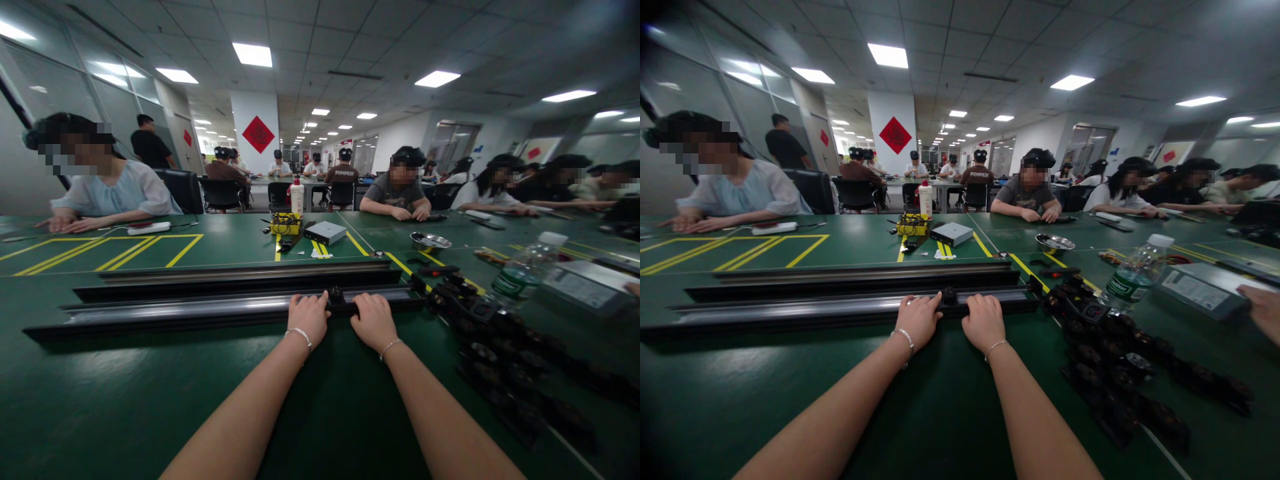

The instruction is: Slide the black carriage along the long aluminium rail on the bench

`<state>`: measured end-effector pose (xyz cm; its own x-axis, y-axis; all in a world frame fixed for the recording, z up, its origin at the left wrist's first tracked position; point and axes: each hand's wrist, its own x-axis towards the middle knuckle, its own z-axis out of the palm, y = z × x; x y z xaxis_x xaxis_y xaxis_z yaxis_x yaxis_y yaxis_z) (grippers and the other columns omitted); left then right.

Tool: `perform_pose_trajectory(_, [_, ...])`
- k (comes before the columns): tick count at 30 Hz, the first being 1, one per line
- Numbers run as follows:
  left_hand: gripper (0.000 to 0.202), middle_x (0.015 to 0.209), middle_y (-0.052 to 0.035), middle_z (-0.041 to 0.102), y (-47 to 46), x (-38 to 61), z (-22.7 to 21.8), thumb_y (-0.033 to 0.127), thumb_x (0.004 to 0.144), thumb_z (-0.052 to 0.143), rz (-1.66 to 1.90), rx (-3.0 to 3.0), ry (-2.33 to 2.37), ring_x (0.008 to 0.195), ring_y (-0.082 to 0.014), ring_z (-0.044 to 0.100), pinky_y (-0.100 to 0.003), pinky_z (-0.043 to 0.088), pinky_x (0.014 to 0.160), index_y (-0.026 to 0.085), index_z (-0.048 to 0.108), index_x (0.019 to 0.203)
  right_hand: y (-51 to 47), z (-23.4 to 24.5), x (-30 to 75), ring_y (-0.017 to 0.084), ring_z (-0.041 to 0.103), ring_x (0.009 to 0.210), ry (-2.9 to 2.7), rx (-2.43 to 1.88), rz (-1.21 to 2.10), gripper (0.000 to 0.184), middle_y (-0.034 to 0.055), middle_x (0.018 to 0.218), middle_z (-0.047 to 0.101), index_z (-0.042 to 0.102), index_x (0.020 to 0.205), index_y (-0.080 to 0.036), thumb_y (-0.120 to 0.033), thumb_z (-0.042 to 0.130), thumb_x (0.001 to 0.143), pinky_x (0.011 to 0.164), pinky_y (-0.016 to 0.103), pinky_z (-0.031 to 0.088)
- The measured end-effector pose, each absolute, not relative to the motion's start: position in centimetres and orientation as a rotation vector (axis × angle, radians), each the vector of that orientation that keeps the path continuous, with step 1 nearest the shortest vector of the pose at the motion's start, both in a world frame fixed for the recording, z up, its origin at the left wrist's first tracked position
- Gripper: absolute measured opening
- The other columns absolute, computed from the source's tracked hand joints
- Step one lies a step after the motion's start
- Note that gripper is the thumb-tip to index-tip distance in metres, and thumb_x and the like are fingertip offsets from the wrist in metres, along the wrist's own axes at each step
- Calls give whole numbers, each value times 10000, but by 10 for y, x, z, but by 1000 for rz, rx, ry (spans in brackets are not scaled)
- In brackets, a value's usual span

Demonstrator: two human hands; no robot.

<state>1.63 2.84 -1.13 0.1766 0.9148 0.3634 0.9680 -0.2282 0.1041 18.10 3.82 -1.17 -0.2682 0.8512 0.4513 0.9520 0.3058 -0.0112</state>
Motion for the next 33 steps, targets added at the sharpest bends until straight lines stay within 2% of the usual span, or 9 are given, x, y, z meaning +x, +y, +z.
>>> perform_pose_trajectory(16, [427, 916, -32, 604, 30, 17, -7, 333, 775, 422, -439, -2319, -1894, 880, -202, 521, -423, 220, 876, 308, 393, 1201, 38, -10, 180, 178, 413, 857, -2197, -1617, -349, 195, 36, 846, 540, 523, 842, -200, -195, 437, 667, 860, 313, 204])
perform_pose_trajectory(26, [458, 911, -46, 609, 29, 19, -7, 388, 756, 430, -464, -2295, -1900, 885, -221, 519, -452, 209, 893, 302, 402, 1205, 39, -11, 181, 181, 412, 842, -2197, -1614, -356, 196, 36, 839, 539, 523, 839, -201, -194, 439, 661, 849, 316, 214])
perform_pose_trajectory(33, [427, 958, -44, 586, 17, 25, -8, 417, 773, 407, -649, -2180, -1819, 934, -213, 481, -464, 94, 969, 268, 438, 1172, 38, -11, 181, 177, 406, 838, -2187, -1600, -383, 193, 30, 829, 534, 515, 832, -202, -195, 441, 655, 849, 315, 211])
